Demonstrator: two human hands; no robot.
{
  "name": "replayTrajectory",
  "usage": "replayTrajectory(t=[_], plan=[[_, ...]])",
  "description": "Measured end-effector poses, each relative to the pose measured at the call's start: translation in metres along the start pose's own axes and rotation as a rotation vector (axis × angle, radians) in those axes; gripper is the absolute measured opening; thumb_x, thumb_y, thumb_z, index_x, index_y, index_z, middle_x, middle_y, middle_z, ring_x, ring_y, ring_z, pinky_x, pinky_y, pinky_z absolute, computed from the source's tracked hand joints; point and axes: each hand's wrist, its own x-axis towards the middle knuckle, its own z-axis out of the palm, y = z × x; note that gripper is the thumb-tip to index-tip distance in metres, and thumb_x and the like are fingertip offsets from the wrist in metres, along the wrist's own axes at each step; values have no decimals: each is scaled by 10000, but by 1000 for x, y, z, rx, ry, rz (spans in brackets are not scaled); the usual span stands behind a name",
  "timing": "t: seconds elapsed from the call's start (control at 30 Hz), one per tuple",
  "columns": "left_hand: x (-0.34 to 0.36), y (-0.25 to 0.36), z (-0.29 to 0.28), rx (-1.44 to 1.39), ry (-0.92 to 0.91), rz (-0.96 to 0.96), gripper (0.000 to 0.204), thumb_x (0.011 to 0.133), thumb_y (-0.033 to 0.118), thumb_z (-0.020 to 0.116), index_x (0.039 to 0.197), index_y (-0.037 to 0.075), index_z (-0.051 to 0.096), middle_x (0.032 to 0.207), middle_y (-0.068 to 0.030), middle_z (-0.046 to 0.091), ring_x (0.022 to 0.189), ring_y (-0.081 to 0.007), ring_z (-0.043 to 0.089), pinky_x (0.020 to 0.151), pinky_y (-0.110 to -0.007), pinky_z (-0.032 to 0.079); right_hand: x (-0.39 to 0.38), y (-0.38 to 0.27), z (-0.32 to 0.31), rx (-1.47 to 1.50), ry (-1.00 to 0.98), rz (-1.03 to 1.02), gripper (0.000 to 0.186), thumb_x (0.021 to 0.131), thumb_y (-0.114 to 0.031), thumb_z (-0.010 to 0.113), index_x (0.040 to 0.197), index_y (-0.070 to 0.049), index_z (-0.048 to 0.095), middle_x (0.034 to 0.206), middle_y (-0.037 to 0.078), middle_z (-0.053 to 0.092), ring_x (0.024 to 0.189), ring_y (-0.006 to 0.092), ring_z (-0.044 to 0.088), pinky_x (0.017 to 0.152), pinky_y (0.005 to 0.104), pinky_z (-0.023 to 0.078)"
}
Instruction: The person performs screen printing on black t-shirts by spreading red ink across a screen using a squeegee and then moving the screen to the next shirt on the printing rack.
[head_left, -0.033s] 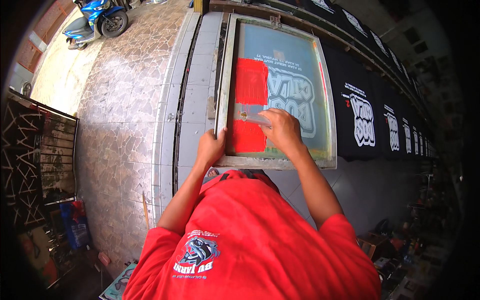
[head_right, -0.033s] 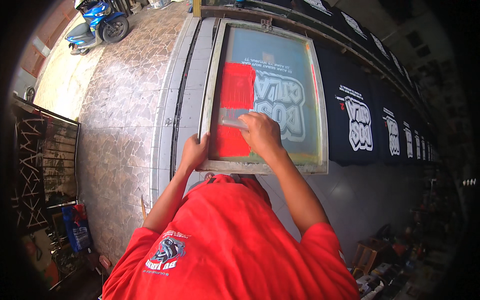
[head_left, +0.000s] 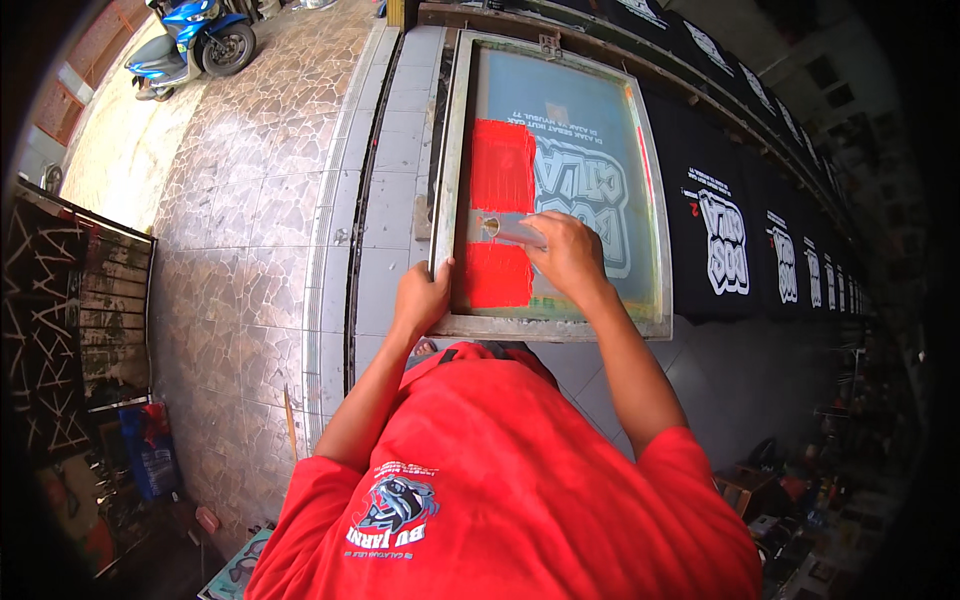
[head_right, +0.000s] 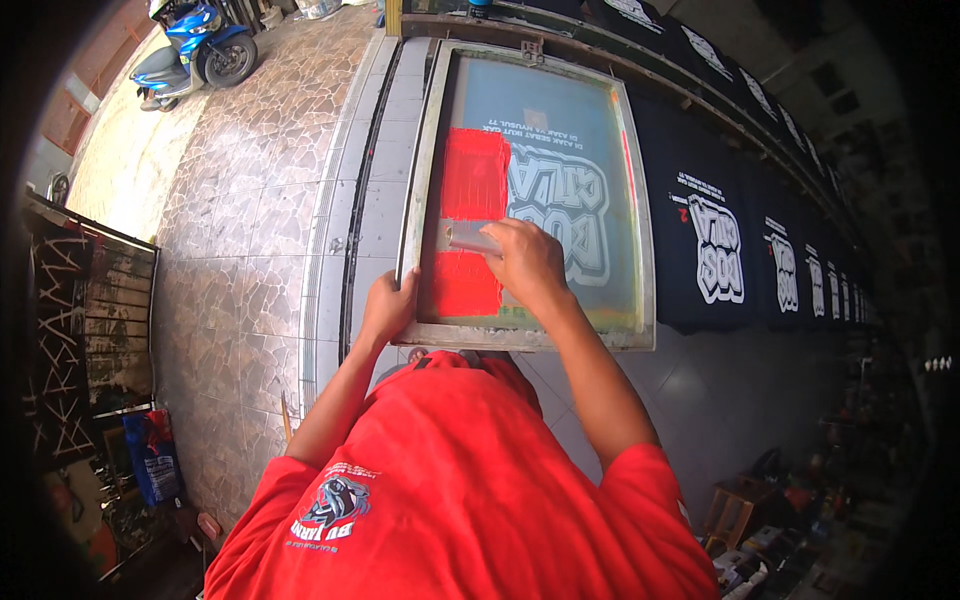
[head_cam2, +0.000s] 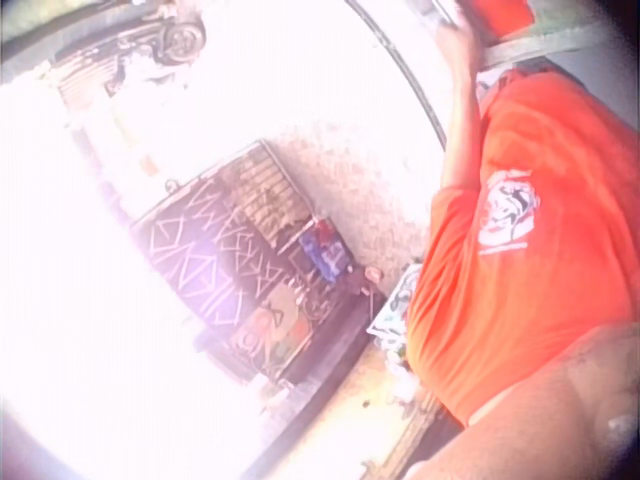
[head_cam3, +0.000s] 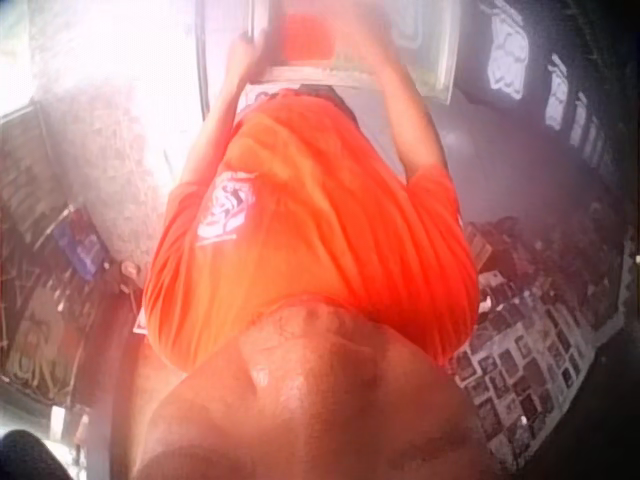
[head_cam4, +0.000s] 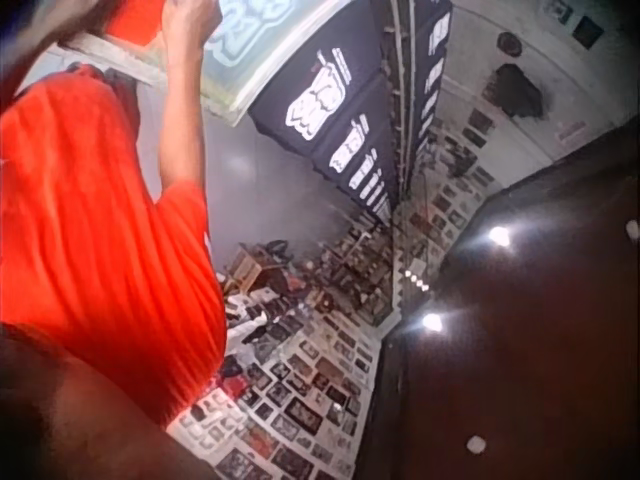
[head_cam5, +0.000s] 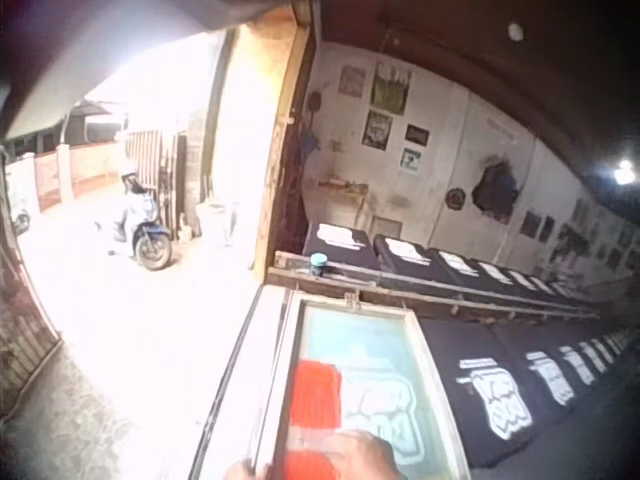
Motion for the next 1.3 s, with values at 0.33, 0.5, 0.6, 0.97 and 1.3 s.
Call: replayTrajectory(t=[0.33,0.5,0.6,0.97,1.3], plan=[[-4,8,-2,-7,-15,-26,531,889,417,575,752,-95,579,659,-316,575,660,-473,598,598,-501,453,157,83,19,-143,63,-16,254,744,-151,682,993,-102,679,964,112,670,894,333,635,762,421,517],[-6,8,-3,-21,-18,-60,530,894,425,569,763,-88,573,675,-315,579,674,-475,596,602,-501,451,150,97,65,-164,140,-111,240,726,-100,667,964,-129,680,971,104,656,899,320,634,782,426,527],[-6,3,0,-36,-26,-76,531,898,425,566,747,-84,562,673,-314,576,672,-477,593,603,-503,449,140,91,61,-181,69,-110,243,714,-132,678,957,-125,680,942,120,665,886,315,640,771,420,527],[-3,3,1,-7,9,-4,513,910,407,568,734,-75,547,589,-251,531,552,-374,528,539,-473,398,125,62,1,-101,-373,21,310,658,-223,742,942,-110,693,891,164,685,867,346,650,769,432,518],[-4,12,-5,-2,-39,-36,532,904,418,567,748,-91,558,668,-317,570,679,-473,591,611,-495,447,96,62,22,-91,32,-39,218,732,-154,682,945,-120,654,887,112,661,849,325,645,726,440,517]])
